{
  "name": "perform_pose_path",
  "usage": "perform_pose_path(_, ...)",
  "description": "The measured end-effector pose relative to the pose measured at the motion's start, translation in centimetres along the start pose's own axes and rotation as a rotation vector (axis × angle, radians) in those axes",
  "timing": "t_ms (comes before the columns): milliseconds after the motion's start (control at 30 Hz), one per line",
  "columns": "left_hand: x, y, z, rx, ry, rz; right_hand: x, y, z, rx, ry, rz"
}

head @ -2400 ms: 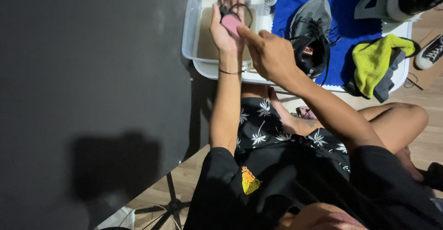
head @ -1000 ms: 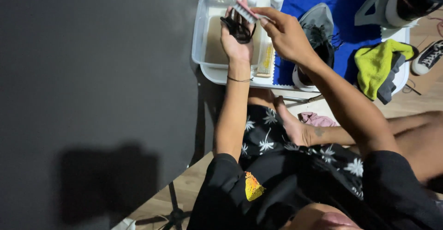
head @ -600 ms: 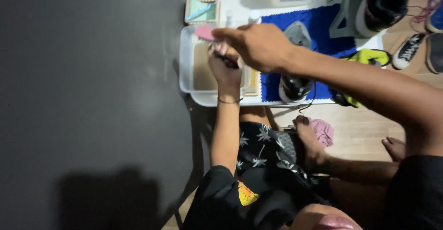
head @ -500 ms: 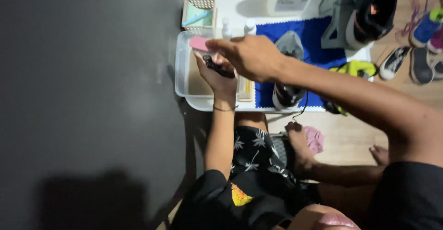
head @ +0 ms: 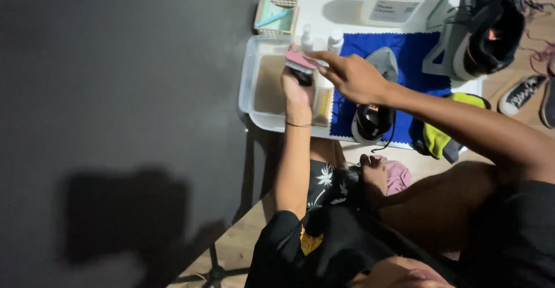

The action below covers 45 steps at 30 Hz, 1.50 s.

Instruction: Scrubbing dirty shoe laces with a small brush and soapy water in a plastic container.

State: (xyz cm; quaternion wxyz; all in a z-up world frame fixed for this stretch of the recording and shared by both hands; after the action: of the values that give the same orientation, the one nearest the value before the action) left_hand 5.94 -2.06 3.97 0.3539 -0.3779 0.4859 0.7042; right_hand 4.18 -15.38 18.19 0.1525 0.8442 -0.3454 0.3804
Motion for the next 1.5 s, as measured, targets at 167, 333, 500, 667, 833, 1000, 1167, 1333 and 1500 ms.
perform_pose_path(167,2.2,-3.6,0.4,-0.002,0.071,-0.042,-1.3,-0.3,0.4,0.074,0.049,0.07)
perform_pose_path(333,4.8,-4.6,-1.2,0.115,0.311,-0.128,-4.4,-0.3,2.2,0.204,0.257,0.148)
perform_pose_path(500,3.7,-2.9,-1.1,-0.002,0.315,-0.253,-5.6,-0.5,3.1,0.177,0.25,0.147)
perform_pose_path(667,5.8,-6.9,0.3,-0.01,0.497,-0.125,-5.5,-0.7,1.7,0.169,0.28,0.084)
perform_pose_path(833,5.2,-5.2,-0.1,-0.021,0.48,-0.091,-5.4,-0.1,1.7,0.152,0.307,0.07)
perform_pose_path(1000,3.2,-1.7,-1.9,0.076,0.446,-0.142,-3.8,-1.9,0.8,0.213,0.313,0.1)
perform_pose_path(1167,1.0,0.0,0.4,0.045,0.506,-0.268,-4.3,-1.8,1.0,0.22,0.278,0.058)
perform_pose_path(1333,-0.6,-0.7,3.3,-0.113,0.407,-0.434,-4.4,-1.7,0.4,0.176,0.25,0.032)
perform_pose_path(1500,0.0,-2.1,3.0,-0.088,0.428,-0.413,-4.8,-2.7,0.9,0.42,0.42,0.212)
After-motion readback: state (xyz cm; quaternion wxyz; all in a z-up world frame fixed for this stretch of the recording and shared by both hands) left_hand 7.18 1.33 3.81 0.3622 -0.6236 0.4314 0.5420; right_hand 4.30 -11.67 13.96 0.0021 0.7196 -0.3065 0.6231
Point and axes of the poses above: each hand's wrist, its own y-axis away from the middle knuckle, its own x-axis out of the back of the hand, z = x × y, the point moved 4 cm from there along -y, towards the middle knuckle, and after that the axes turned 2 degrees about -z, right-handed, at the moved point
